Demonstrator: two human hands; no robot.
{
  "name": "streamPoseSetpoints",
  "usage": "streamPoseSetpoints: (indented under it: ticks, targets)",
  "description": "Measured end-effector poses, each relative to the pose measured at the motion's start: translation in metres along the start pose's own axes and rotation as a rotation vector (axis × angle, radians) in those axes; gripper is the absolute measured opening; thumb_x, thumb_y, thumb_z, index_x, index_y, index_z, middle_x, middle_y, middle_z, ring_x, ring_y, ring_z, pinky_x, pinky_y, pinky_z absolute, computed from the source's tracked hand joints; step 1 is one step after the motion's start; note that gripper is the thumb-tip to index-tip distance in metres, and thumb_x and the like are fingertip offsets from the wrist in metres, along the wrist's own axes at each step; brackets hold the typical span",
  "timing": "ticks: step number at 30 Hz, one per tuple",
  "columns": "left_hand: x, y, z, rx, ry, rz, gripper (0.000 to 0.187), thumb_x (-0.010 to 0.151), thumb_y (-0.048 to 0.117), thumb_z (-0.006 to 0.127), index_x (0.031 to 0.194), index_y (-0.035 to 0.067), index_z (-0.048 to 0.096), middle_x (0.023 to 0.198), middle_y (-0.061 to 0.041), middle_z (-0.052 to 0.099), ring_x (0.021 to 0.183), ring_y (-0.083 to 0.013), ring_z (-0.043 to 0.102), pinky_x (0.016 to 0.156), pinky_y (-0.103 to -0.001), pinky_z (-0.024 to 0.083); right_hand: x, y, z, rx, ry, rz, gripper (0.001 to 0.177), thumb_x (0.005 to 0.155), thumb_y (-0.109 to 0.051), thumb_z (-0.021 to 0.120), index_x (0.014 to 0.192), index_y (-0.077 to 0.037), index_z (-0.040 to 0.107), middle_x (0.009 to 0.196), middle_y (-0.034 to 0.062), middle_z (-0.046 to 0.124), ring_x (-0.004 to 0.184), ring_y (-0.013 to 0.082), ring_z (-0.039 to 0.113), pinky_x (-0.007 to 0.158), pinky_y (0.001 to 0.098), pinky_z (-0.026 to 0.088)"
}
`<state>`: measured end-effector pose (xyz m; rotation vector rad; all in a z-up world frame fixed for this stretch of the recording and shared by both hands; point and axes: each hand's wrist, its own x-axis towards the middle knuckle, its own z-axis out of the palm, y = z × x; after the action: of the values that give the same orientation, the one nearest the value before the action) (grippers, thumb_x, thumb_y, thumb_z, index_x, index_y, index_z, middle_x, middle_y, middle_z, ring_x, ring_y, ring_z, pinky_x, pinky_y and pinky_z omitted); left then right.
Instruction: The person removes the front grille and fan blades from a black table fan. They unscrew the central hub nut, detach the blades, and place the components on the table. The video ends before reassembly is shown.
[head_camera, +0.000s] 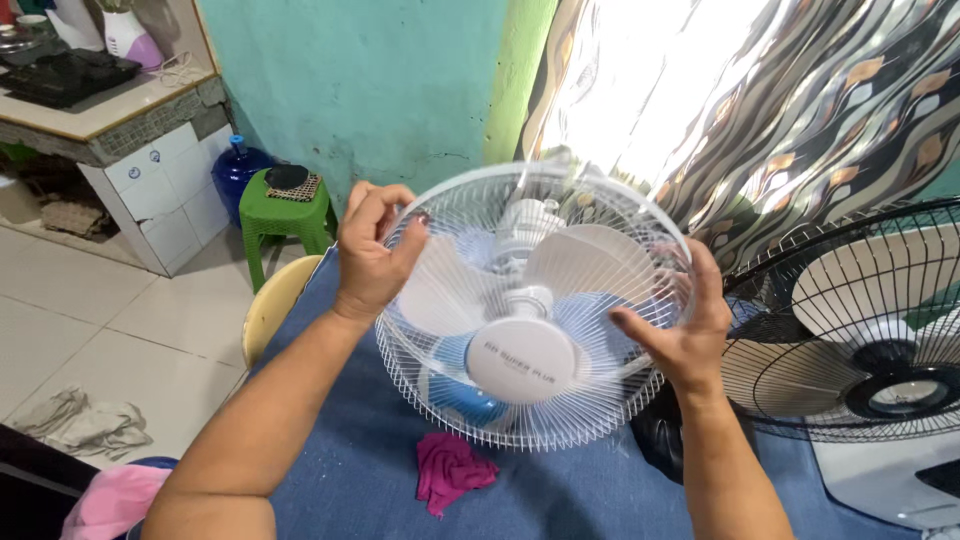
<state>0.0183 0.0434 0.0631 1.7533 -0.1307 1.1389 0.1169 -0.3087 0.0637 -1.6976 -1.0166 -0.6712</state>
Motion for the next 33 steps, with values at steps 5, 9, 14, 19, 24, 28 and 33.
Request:
streamPoseSetpoints:
  ticks: [5,9,14,19,24,28,33]
  targets:
    - [-0.019,-0.025,-0.003,0.165,0.108,0.119,0.043,0.092,0.032,0.08,0.123,0.006,0.064,0.115,-0.007,0.05,0.099,-0.0153,0.054,0.083,-0.027,0.048,0.004,0.001,0.006,0.02,-0.008,0.03,0.088,0.084,-0.038,0.088,0.153,-0.006,0.044,0.135,0.0152,0.066,0.122,0.0243,0.071,0.103,0.0387,0.058]
    - [-0.08,-0.051,0.003,0.131,0.31,0.063,0.072,0.099,0.036,0.073,0.153,0.002,0.04,0.147,-0.016,0.042,0.137,-0.0275,0.048,0.116,-0.039,0.042,0.001,-0.003,0.005,0.049,0.015,-0.006,0.088,0.087,-0.032,0.09,0.156,-0.004,0.042,0.134,0.0176,0.063,0.124,0.0255,0.065,0.109,0.0384,0.057]
    - [-0.216,-0.06,0.048,-0.73,0.473,-0.775,0.093,0.092,0.065,0.055,0.161,0.008,0.029,0.164,-0.018,0.038,0.145,-0.0322,0.041,0.113,-0.047,0.037,0.001,-0.004,0.008,0.058,0.006,0.001,0.085,0.09,-0.03,0.088,0.156,-0.002,0.044,0.135,0.0171,0.063,0.125,0.0263,0.067,0.106,0.0378,0.057]
    - [-0.247,-0.055,0.075,-1.174,0.289,-0.907,0.123,0.053,0.073,0.077,0.154,0.026,0.024,0.154,-0.005,0.041,0.134,-0.0325,0.049,0.104,-0.053,0.047,-0.005,-0.01,0.006,-0.024,0.026,-0.004,0.087,0.09,-0.033,0.087,0.157,-0.002,0.041,0.143,0.0202,0.058,0.133,0.0276,0.06,0.116,0.0397,0.054]
    - [-0.208,-0.049,0.079,-1.116,0.272,-0.547,0.129,0.059,0.067,0.087,0.156,0.008,0.027,0.153,-0.009,0.041,0.139,-0.0292,0.044,0.114,-0.049,0.043,0.003,-0.017,0.0,0.022,-0.066,-0.102,0.084,0.092,-0.042,0.079,0.159,-0.008,0.039,0.15,0.0161,0.053,0.138,0.0249,0.055,0.118,0.0383,0.047]
    - [-0.198,-0.044,0.082,-1.083,0.335,-0.579,0.129,0.056,0.067,0.087,0.155,0.011,0.025,0.152,-0.007,0.041,0.139,-0.0273,0.044,0.113,-0.048,0.043,0.001,-0.024,0.0,-0.108,-0.077,-0.154,0.092,0.088,-0.047,0.082,0.162,-0.01,0.043,0.15,0.0144,0.054,0.143,0.0257,0.053,0.122,0.0409,0.047]
    - [-0.19,-0.06,0.09,-1.048,0.411,-0.466,0.125,0.063,0.072,0.081,0.157,0.013,0.023,0.156,-0.009,0.037,0.142,-0.0284,0.04,0.115,-0.049,0.04,0.004,-0.027,0.004,-0.149,-0.023,-0.192,0.092,0.086,-0.059,0.08,0.157,-0.01,0.046,0.15,0.0158,0.051,0.139,0.0267,0.057,0.113,0.039,0.056]
